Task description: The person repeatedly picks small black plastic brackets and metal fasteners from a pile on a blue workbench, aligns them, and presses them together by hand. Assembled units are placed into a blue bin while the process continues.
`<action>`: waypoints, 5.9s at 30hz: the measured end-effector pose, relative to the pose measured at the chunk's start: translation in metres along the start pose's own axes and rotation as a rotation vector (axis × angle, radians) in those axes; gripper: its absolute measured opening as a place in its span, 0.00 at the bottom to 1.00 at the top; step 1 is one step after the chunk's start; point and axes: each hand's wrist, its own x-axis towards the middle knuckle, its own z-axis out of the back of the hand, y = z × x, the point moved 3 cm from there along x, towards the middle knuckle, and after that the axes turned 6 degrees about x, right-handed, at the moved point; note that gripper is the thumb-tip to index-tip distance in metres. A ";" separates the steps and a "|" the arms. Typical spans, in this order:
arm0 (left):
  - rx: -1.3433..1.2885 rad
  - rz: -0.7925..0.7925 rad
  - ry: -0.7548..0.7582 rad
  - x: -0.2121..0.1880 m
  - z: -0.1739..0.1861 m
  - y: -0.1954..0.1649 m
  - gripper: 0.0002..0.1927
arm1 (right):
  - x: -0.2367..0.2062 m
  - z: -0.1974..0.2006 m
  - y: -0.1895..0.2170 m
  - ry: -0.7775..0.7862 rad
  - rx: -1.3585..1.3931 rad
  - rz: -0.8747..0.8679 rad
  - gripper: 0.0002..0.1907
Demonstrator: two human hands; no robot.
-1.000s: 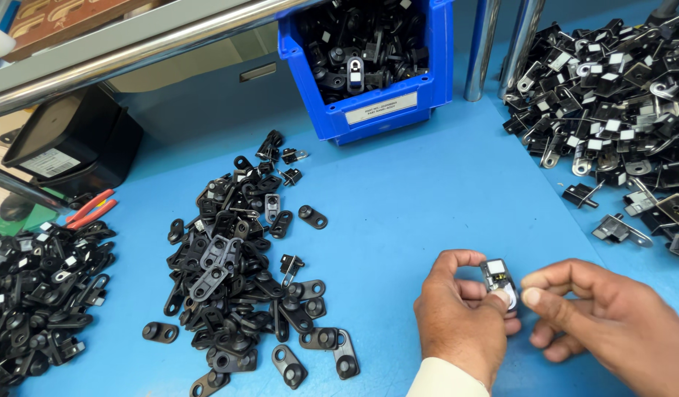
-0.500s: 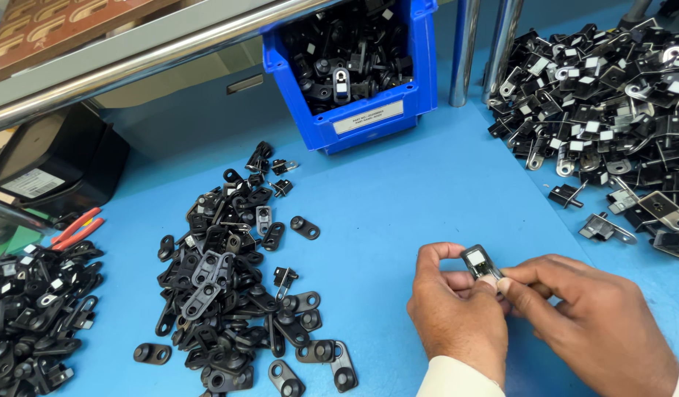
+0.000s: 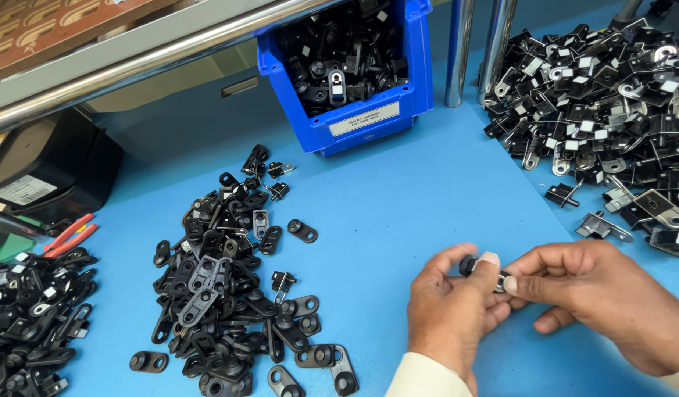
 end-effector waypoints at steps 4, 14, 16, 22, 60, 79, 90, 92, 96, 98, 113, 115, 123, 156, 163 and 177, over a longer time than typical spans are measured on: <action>0.055 -0.016 -0.020 0.000 0.002 -0.005 0.17 | 0.004 0.005 -0.003 -0.021 0.165 -0.064 0.13; 0.029 -0.079 -0.167 -0.010 -0.007 -0.003 0.16 | 0.016 -0.002 -0.010 -0.089 0.413 0.137 0.10; 0.054 -0.076 -0.218 -0.010 -0.006 -0.003 0.16 | 0.010 -0.008 -0.006 -0.170 0.357 0.140 0.11; -0.080 -0.019 -0.181 -0.007 0.000 -0.002 0.16 | -0.017 -0.024 0.010 -0.178 0.336 0.138 0.13; -0.131 -0.101 -0.216 -0.003 0.002 0.006 0.18 | -0.028 -0.028 0.020 -0.154 0.517 -0.109 0.21; 0.538 -0.439 -0.185 -0.009 0.005 -0.007 0.17 | 0.012 -0.003 -0.007 -0.013 0.503 -0.114 0.12; 0.804 -0.568 -0.256 -0.016 0.020 0.007 0.17 | 0.032 -0.007 0.004 0.113 0.153 -0.079 0.11; 0.802 -0.507 -0.249 -0.018 0.028 0.012 0.25 | 0.047 -0.012 0.024 0.233 -0.058 -0.079 0.11; 0.765 -0.640 -0.396 -0.024 0.042 0.012 0.22 | 0.068 -0.042 0.121 0.383 -0.262 0.313 0.10; 0.739 -0.547 -0.427 -0.023 0.053 0.009 0.16 | 0.072 -0.054 0.192 0.323 -0.019 0.626 0.07; 1.448 -0.481 -0.868 -0.008 0.150 -0.076 0.21 | 0.030 -0.080 0.026 0.179 -0.204 0.360 0.12; 1.285 -0.432 -0.804 -0.004 0.138 -0.074 0.20 | 0.027 -0.082 0.032 0.233 -0.101 0.255 0.15; 0.352 -0.351 -0.329 0.020 0.048 -0.012 0.11 | 0.032 -0.067 0.028 0.363 0.275 0.099 0.22; 0.928 -0.406 -0.407 0.032 0.045 -0.052 0.10 | -0.010 -0.011 0.013 -0.243 -1.037 0.438 0.15; 0.705 -0.363 -0.461 0.044 0.049 -0.038 0.12 | -0.021 -0.013 -0.003 -0.355 -0.599 0.439 0.20; 0.740 -0.322 -0.423 0.011 0.010 -0.012 0.01 | 0.010 -0.019 -0.013 -0.131 0.022 0.410 0.18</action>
